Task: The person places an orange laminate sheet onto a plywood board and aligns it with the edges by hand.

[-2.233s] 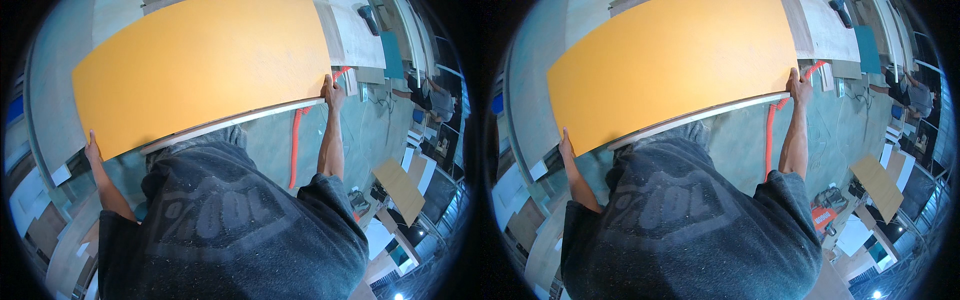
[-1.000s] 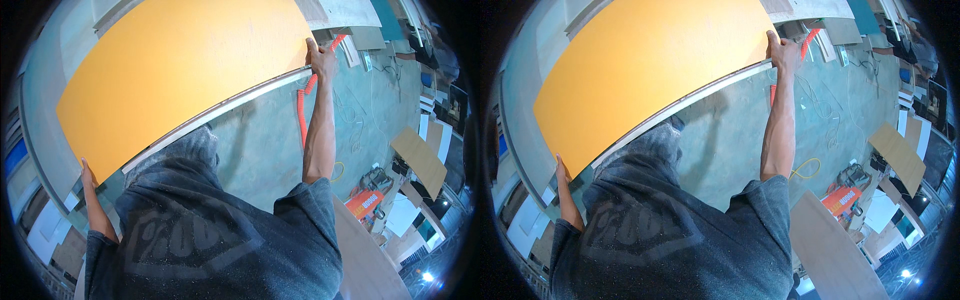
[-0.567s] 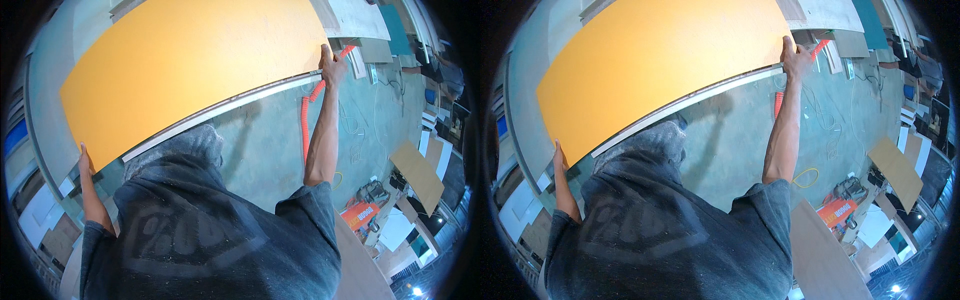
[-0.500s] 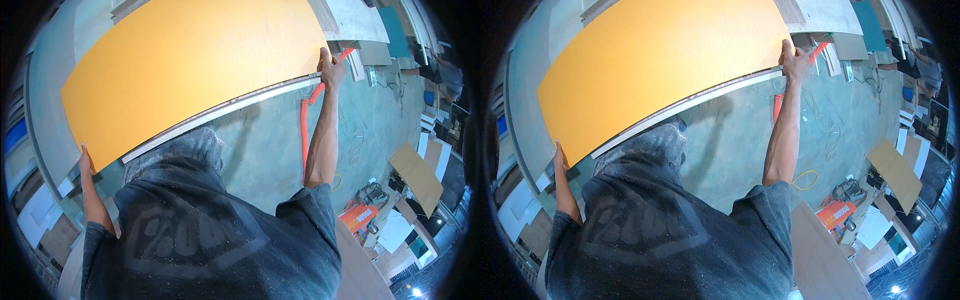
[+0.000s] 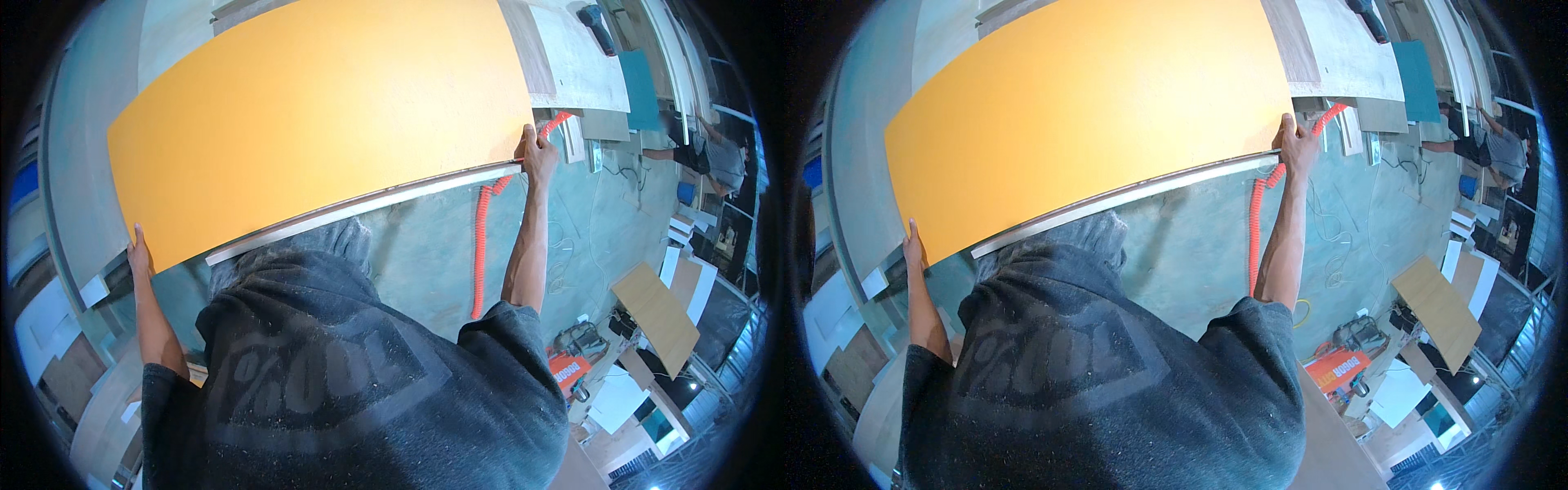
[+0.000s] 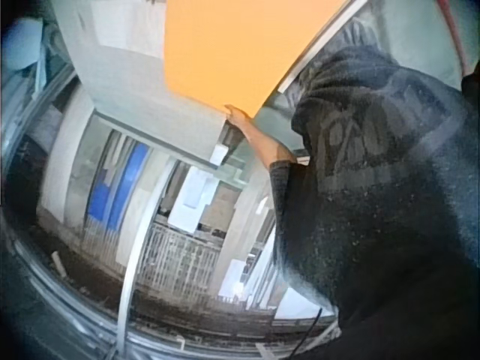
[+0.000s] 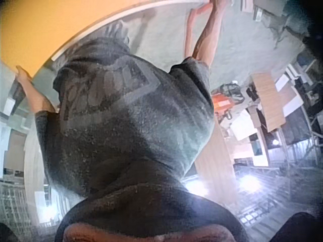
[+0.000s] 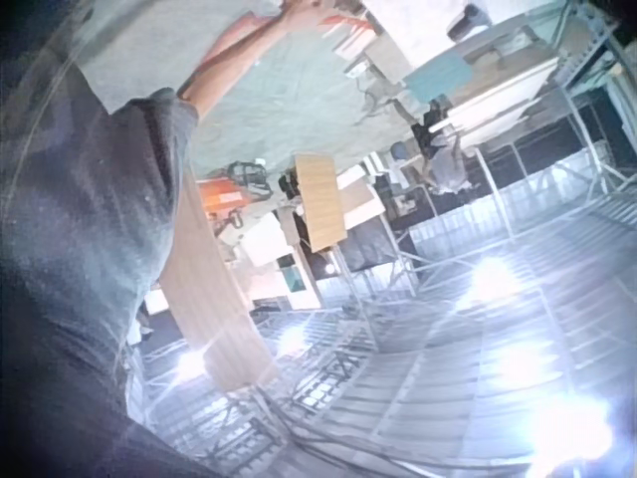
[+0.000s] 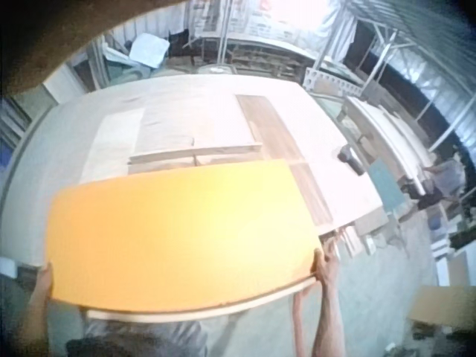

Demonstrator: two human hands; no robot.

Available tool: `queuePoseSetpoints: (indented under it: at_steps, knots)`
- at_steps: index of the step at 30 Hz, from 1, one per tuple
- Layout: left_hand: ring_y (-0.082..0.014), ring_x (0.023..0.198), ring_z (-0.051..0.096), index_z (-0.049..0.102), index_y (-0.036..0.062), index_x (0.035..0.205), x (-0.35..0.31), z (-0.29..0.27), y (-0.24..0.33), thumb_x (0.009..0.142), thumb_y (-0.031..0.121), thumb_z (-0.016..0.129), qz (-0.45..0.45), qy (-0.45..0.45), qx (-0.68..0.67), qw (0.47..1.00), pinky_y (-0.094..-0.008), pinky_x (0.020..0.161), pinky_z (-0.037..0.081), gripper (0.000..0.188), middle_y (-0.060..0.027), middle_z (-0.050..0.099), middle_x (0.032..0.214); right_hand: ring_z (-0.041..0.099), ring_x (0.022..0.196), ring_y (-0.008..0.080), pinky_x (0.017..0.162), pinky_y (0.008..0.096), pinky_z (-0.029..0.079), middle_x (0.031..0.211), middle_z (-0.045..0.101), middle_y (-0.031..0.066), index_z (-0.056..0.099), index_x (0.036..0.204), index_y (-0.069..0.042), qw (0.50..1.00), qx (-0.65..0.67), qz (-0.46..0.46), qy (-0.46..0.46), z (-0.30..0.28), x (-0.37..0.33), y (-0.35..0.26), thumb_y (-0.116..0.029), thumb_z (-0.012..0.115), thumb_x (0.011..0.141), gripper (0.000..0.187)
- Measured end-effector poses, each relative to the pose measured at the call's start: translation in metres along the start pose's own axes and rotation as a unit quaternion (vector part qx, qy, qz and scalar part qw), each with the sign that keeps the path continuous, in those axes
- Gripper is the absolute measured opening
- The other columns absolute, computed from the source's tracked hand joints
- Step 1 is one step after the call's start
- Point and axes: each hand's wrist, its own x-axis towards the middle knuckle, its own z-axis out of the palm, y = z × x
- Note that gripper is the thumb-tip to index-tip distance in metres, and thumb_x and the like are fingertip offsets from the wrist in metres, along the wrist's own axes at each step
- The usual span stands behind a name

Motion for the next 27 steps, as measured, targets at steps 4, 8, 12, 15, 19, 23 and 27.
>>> queuePoseSetpoints:
  at_steps: [4,8,12,15,19,23,27]
  knots:
    - [-0.0356,0.150,0.043,0.039,-0.0138,0.155,0.001,-0.011,-0.006,0.094,0.073,0.065,0.004,0.039,0.012,0.999,-0.0437,0.122,0.036,0.109,-0.0270,0.043,0.163,0.073,0.077,0.0300,0.074,0.0450,0.054,0.079,0.074,0.0208,0.080,0.097,-0.001,1.000,0.012,-0.001,-0.026,0.007,0.005,0.003,-0.065,0.066,0.096,0.065]
    - [-0.0354,0.148,0.046,0.043,-0.0097,0.156,-0.014,0.003,-0.002,0.096,0.070,0.064,-0.010,0.031,-0.019,0.999,-0.0434,0.121,0.037,0.102,-0.0243,0.045,0.162,0.066,0.073,0.0176,0.068,0.0370,0.051,0.075,0.072,0.0111,0.079,0.093,0.003,0.997,0.039,-0.004,-0.064,-0.002,0.004,0.012,-0.057,0.068,0.100,0.061]
    - [-0.0340,0.142,0.053,0.052,-0.0041,0.151,-0.012,-0.005,-0.005,0.099,0.067,0.064,0.046,0.092,-0.011,0.995,-0.0428,0.118,0.041,0.089,-0.0213,0.055,0.155,0.064,0.075,0.0123,0.069,0.0296,0.051,0.078,0.073,0.0057,0.079,0.090,0.004,0.991,0.104,0.014,-0.085,-0.001,0.003,0.010,-0.053,0.070,0.101,0.058]
    - [-0.0328,0.137,0.057,0.057,-0.0021,0.147,-0.030,0.008,0.011,0.100,0.066,0.063,0.033,0.044,-0.024,0.998,-0.0429,0.115,0.043,0.083,-0.0200,0.062,0.148,0.064,0.076,0.0131,0.070,0.0308,0.051,0.079,0.073,0.0055,0.079,0.092,0.004,0.990,0.112,0.032,-0.084,-0.002,0.001,0.020,-0.056,0.070,0.101,0.061]
    - [-0.0337,0.135,0.059,0.061,-0.0018,0.141,-0.030,-0.009,-0.004,0.100,0.064,0.063,0.037,0.055,-0.003,0.998,-0.0437,0.111,0.046,0.077,-0.0207,0.065,0.144,0.066,0.075,0.0165,0.072,0.0328,0.053,0.076,0.073,0.0080,0.080,0.091,0.003,0.995,0.063,0.017,-0.075,0.005,0.002,0.011,-0.059,0.066,0.101,0.064]
    - [-0.0386,0.136,0.058,0.062,-0.0004,0.139,-0.040,0.032,0.062,0.101,0.059,0.064,-0.015,0.081,0.183,0.980,-0.0487,0.111,0.047,0.071,-0.0229,0.063,0.143,0.072,0.083,0.0266,0.078,0.0376,0.055,0.091,0.077,0.0151,0.080,0.102,-0.001,0.991,-0.091,0.071,-0.067,-0.028,0.005,0.029,-0.058,0.061,0.102,0.060]
    - [-0.0422,0.135,0.057,0.063,0.0031,0.139,-0.068,0.044,0.095,0.094,0.045,0.075,0.196,0.230,0.278,0.912,-0.0542,0.113,0.046,0.062,-0.0247,0.061,0.143,0.066,0.115,0.0407,0.099,0.0521,0.051,0.129,0.069,0.0192,0.065,0.139,-0.008,0.940,-0.309,-0.095,0.111,0.005,-0.063,-0.083,-0.049,0.061,0.101,0.056]
